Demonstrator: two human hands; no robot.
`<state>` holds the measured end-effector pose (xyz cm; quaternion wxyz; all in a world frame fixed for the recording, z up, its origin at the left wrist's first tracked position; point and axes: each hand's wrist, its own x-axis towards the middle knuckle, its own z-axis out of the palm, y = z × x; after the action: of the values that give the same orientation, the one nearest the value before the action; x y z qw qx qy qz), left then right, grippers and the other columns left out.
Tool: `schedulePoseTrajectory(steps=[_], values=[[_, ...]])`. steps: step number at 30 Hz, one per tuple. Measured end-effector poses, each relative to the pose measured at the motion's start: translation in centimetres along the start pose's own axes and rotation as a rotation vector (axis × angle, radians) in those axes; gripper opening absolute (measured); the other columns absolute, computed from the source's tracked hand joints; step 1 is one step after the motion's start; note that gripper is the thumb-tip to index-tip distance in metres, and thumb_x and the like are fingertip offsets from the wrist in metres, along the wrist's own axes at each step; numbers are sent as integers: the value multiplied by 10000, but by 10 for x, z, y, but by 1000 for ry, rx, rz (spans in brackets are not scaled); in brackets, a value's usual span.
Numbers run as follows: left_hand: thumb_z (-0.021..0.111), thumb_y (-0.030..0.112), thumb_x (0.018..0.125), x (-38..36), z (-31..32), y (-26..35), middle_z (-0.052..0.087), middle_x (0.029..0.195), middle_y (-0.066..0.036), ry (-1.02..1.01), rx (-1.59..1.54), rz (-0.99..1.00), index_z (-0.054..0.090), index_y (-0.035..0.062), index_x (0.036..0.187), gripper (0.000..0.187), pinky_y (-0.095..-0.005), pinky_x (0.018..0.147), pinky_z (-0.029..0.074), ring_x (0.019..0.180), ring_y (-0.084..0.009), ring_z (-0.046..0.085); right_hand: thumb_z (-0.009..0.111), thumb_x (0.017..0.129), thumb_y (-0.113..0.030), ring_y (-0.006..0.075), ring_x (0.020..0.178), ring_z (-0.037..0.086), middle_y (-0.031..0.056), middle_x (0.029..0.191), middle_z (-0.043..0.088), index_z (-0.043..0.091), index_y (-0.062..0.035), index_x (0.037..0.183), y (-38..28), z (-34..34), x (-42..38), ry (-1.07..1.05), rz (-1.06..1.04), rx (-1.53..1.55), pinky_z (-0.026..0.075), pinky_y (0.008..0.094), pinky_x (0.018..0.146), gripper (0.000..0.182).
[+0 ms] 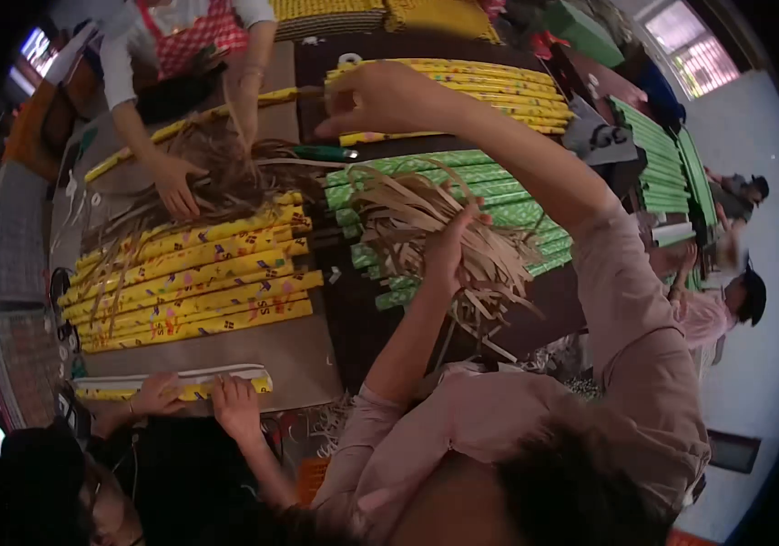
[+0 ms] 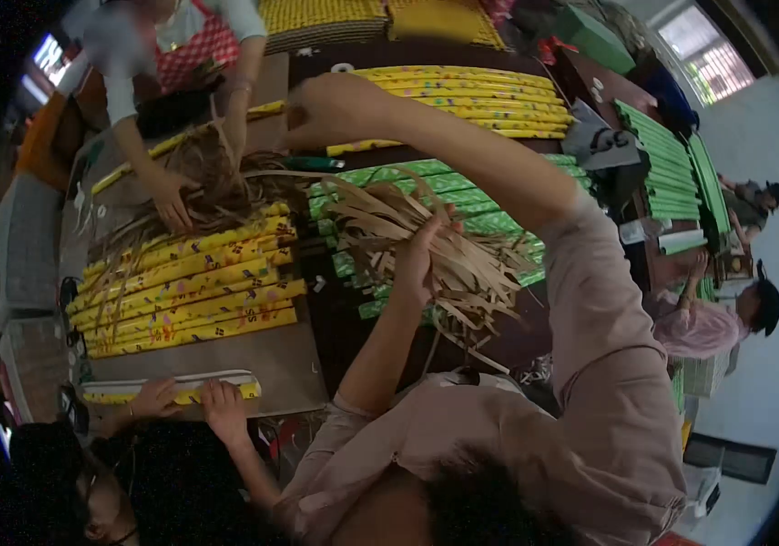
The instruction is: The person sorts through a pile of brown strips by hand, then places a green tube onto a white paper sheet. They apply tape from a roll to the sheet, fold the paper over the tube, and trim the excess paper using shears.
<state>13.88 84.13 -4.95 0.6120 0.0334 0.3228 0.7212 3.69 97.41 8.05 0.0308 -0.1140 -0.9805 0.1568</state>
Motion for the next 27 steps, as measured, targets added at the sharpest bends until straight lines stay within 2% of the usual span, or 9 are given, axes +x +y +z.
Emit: schedulePoseTrajectory(steps=[2, 4, 6, 9, 12, 15, 17, 23, 27], values=[[592, 278, 934, 2, 5, 2, 670, 1022, -63, -38, 185, -204, 611, 94, 1205, 327, -361, 717, 553, 886, -154, 627, 605, 812, -642, 236, 531, 600, 84, 573, 592, 723, -34, 788, 24, -26, -92, -65, 331, -215, 510, 375, 559, 620], [569, 312, 940, -6, 24, -4, 649, 1071, -69, -72, 316, -112, 621, 90, 1185, 335, -338, 821, 528, 1004, -168, 607, 584, 807, -675, 214, 491, 563, 92, 530, 542, 656, -16, 629, 41, -27, -162, -303, 582, -245, 469, 352, 523, 687], [573, 297, 942, -13, 40, -15, 617, 1125, -77, -78, 345, -106, 618, 81, 1181, 324, -369, 843, 506, 1008, -198, 599, 613, 797, -663, 200, 454, 514, 88, 496, 504, 594, -17, 538, 65, -3, -213, -265, 577, 268, 428, 344, 492, 696], [620, 198, 907, -2, 50, -34, 578, 1157, -97, -131, 474, -101, 572, 46, 1192, 326, -370, 841, 500, 1033, -226, 591, 702, 806, -530, 158, 443, 450, 53, 511, 475, 604, -18, 608, 66, 10, -242, -230, 633, 322, 373, 355, 471, 558], [689, 112, 846, 5, 55, -48, 595, 1109, -79, -200, 285, -50, 611, 42, 1106, 280, -370, 824, 509, 1030, -204, 588, 778, 780, -381, 156, 635, 573, 56, 718, 611, 674, 32, 862, 81, 7, -275, -32, 812, 959, 449, 315, 576, 434], [704, 97, 835, 7, 79, -51, 601, 1111, -73, -151, 250, -57, 609, 45, 1118, 303, -374, 833, 511, 1044, -205, 586, 767, 802, -336, 130, 576, 506, 48, 659, 572, 644, 15, 749, 89, 17, -296, 277, 722, 1108, 393, 319, 552, 376], [696, 101, 850, 5, 92, -56, 600, 1138, -72, -71, 366, -45, 588, 42, 1166, 339, -375, 851, 516, 1070, -207, 582, 762, 806, -336, 119, 603, 493, 26, 663, 549, 645, -15, 775, 94, 8, -315, 228, 747, 970, 388, 323, 563, 343], [667, 119, 885, 22, 101, -74, 569, 1220, -77, -217, 258, -47, 533, 26, 1256, 406, -377, 889, 511, 1085, -208, 580, 707, 836, -264, 145, 784, 644, 96, 879, 680, 685, 7, 936, 104, -3, -348, 510, 634, 1523, 515, 293, 718, 289], [640, 125, 905, 3, 129, -73, 559, 1232, -79, -179, 401, -23, 500, 20, 1298, 431, -374, 893, 508, 1083, -205, 581, 667, 849, -210, 151, 771, 650, 96, 905, 679, 667, 15, 975, 123, -5, -355, 441, 653, 1493, 538, 300, 684, 258]])
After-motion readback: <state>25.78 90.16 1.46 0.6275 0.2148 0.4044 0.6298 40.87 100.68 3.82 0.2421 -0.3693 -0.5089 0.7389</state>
